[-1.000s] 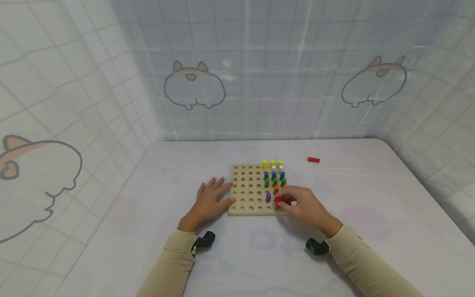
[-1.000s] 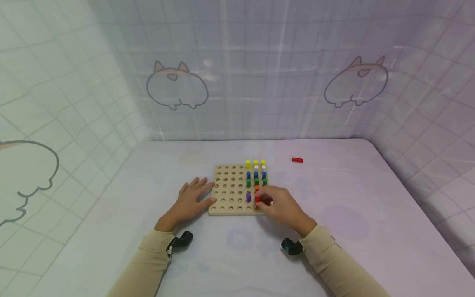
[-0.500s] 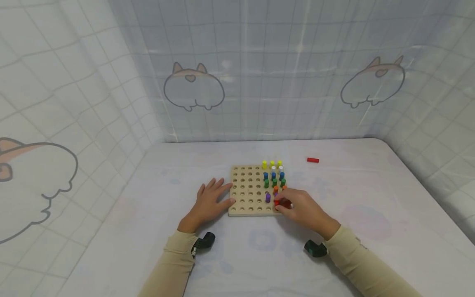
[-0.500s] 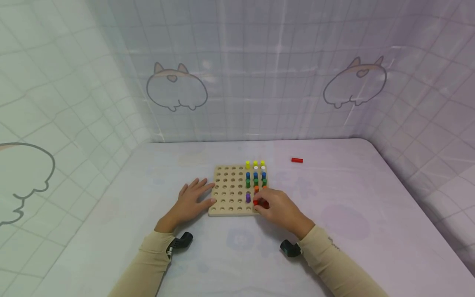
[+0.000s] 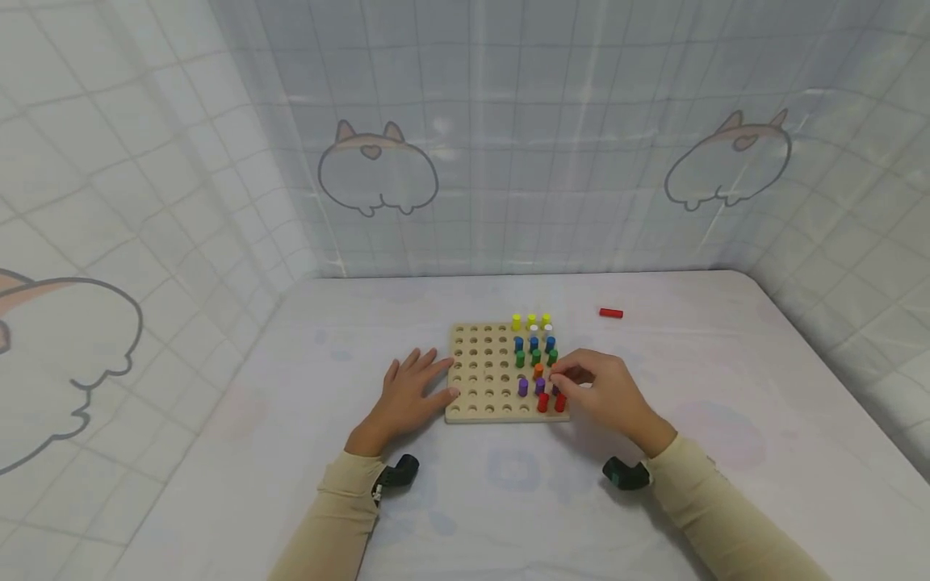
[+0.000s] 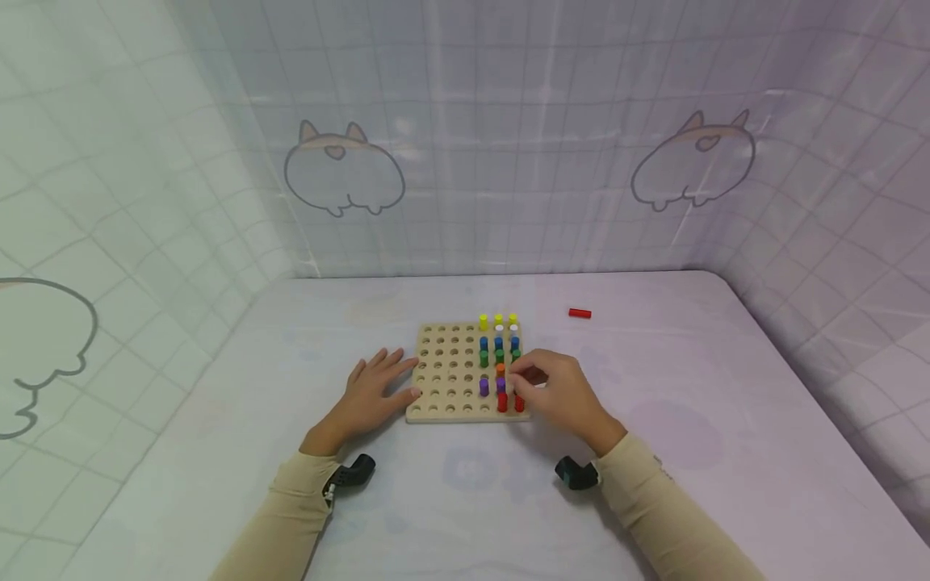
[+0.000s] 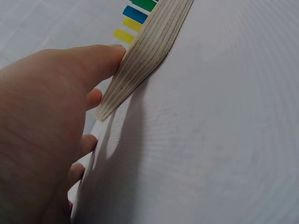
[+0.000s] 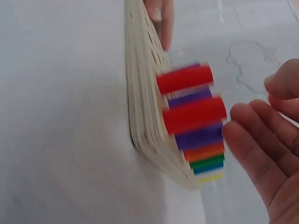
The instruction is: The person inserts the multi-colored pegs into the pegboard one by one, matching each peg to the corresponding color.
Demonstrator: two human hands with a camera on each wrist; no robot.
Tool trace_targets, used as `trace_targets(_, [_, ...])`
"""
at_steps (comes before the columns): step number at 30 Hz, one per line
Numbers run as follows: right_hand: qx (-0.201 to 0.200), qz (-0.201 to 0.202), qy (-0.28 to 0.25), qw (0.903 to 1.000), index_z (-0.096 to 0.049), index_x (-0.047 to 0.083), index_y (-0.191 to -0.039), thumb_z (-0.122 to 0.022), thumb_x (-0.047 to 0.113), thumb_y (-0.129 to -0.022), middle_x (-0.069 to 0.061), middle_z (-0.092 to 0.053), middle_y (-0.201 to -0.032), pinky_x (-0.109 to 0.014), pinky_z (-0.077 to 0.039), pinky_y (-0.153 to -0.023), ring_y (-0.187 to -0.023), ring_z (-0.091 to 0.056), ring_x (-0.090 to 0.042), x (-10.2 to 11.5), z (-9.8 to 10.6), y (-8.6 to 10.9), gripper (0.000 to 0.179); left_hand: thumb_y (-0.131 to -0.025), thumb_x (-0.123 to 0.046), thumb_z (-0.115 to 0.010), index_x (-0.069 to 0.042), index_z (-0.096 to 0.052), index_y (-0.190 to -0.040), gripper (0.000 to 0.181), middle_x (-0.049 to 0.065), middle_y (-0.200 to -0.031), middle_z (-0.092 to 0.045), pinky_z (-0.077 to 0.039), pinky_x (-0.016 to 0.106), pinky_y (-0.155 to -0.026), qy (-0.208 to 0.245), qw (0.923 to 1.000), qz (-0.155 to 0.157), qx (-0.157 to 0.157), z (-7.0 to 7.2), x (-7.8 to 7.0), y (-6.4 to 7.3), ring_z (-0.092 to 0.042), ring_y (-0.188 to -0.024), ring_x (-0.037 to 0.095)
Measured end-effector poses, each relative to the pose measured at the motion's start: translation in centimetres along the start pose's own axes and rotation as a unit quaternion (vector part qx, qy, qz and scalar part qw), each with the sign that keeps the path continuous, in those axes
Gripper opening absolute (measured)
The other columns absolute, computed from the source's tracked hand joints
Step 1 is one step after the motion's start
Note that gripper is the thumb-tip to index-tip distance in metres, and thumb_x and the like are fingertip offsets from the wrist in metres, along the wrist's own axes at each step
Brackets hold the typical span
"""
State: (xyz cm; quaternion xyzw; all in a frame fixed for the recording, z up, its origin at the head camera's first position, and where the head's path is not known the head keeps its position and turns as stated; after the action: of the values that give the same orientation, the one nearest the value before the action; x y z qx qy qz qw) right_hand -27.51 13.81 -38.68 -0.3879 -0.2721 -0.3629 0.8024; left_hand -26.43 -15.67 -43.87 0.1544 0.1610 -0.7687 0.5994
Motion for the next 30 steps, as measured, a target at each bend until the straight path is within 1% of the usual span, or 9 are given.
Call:
trace_targets(3, [-0.017, -0.037, -0.012, 0.9991, -0.073, 0.013, -0.097, -0.075, 0.014, -0.092, 0.006, -0.071, -0.091, -0.026, -0.058, -0.076, -0.08, -0.067, -0.011, -1.3, 1.0, -0.3, 0.005, -0.097, -0.056, -0.057, -0.023, -0.048, -0.151, 0.064, 0.011, -0.161, -0.031, -0.002, 0.064, -0.116, -0.001, 1.0, 0.0, -0.001, 0.0, 0.0, -0.1, -0.013, -0.151, 0.038])
trace_targets(8, [-0.034, -0.105, -0.034, 0.9933, -0.072, 0.01, -0.101, -0.073, 0.021, -0.095, -0.001, -0.073, -0.098, -0.03, -0.056, -0.085, -0.089, -0.069, -0.016, -4.5, 2.2, -0.7, 0.013, -0.097, -0.055, -0.057, -0.022, -0.048, -0.152, 0.064, 0.011, -0.162, -0.031, -0.002, 0.064, -0.116, 0.001, 1.0, -0.001, 0.001, -0.2, -0.1, -0.2, -0.014, -0.151, 0.037])
trace_targets(9, [-0.035, -0.117, -0.033, 0.992, -0.072, 0.011, -0.102, -0.072, 0.023, -0.095, -0.001, -0.073, -0.1, -0.032, -0.056, -0.087, -0.091, -0.069, -0.017, -5.2, 2.4, -0.7, 0.014, -0.097, -0.055, -0.056, -0.022, -0.047, -0.152, 0.064, 0.011, -0.162, -0.031, -0.002, 0.064, -0.116, 0.0, 1.0, 0.0, 0.003, -0.3, -0.1, -0.2, -0.013, -0.151, 0.037])
trace_targets(11, [-0.039, -0.135, -0.029, 0.9896, -0.071, 0.011, -0.104, -0.071, 0.022, -0.095, -0.002, -0.073, -0.1, -0.032, -0.056, -0.087, -0.092, -0.069, -0.017, -6.5, 2.7, -0.9, 0.014, -0.097, -0.055, -0.056, -0.022, -0.047, -0.152, 0.064, 0.012, -0.161, -0.031, -0.002, 0.065, -0.116, -0.003, 1.0, 0.001, 0.003, -0.3, -0.1, -0.1, -0.014, -0.151, 0.038])
trace_targets(14, [-0.06, -0.159, -0.008, 0.9854, -0.07, 0.011, -0.106, -0.07, 0.022, -0.096, -0.001, -0.072, -0.101, -0.028, -0.055, -0.085, -0.092, -0.067, -0.017, -8.4, 3.6, -1.2, 0.015, -0.097, -0.055, -0.056, -0.021, -0.048, -0.152, 0.064, 0.013, -0.161, -0.031, -0.003, 0.065, -0.116, -0.005, 1.0, 0.0, 0.003, -0.2, -0.1, 0.0, -0.014, -0.151, 0.039])
trace_targets(16, [-0.085, -0.169, 0.007, 0.982, -0.069, 0.008, -0.108, -0.068, 0.02, -0.096, -0.003, -0.072, -0.102, -0.027, -0.053, -0.083, -0.092, -0.066, -0.018, -9.4, 4.4, -1.5, 0.016, -0.097, -0.055, -0.056, -0.02, -0.048, -0.151, 0.065, 0.013, -0.161, -0.032, -0.003, 0.066, -0.116, -0.004, 1.0, -0.002, -0.001, 0.0, -0.1, 0.1, -0.015, -0.151, 0.04])
trace_targets(20, [-0.121, -0.187, 0.029, 0.9745, -0.068, 0.003, -0.114, -0.064, 0.02, -0.098, -0.008, -0.069, -0.108, -0.032, -0.049, -0.083, -0.097, -0.063, -0.022, -11.3, 5.7, -2.2, 0.023, -0.097, -0.055, -0.056, -0.02, -0.048, -0.151, 0.065, 0.014, -0.161, -0.032, -0.003, 0.066, -0.115, -0.003, 1.0, -0.002, -0.004, 0.2, 0.1, 0.2, -0.015, -0.15, 0.04])
trace_targets(25, [-0.125, -0.225, 0.039, 0.9656, -0.065, 0.001, -0.12, -0.06, 0.019, -0.1, -0.013, -0.064, -0.114, -0.039, -0.05, -0.087, -0.105, -0.06, -0.028, -13.3, 6.8, -2.6, 0.027, -0.097, -0.053, -0.058, -0.02, -0.049, -0.151, 0.064, 0.013, -0.161, -0.032, -0.002, 0.066, -0.116, 0.005, 1.0, 0.003, -0.003, 0.1, 0.3, 0.4, -0.014, -0.151, 0.04])
trace_targets(30, [-0.125, -0.262, 0.031, 0.9562, -0.061, 0.0, -0.128, -0.059, 0.016, -0.1, -0.019, -0.06, -0.122, -0.046, -0.049, -0.094, -0.112, -0.056, -0.034, -14.9, 7.6, -2.8, 0.032, -0.097, -0.054, -0.057, -0.022, -0.049, -0.151, 0.064, 0.012, -0.161, -0.033, -0.002, 0.064, -0.116, 0.005, 1.0, 0.0, -0.008, -0.3, 0.2, 0.5, -0.015, -0.151, 0.038])
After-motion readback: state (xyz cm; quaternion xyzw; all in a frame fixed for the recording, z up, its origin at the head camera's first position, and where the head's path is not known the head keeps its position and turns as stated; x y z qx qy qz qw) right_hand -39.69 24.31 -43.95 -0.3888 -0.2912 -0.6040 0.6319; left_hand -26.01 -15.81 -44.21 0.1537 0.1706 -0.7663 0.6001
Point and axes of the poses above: each hand's wrist, its own y-axis away from the middle knuckle, its own z-axis out of the back of the hand, x = y × z, the point moved 8 cm from there along -y, towards the middle knuckle
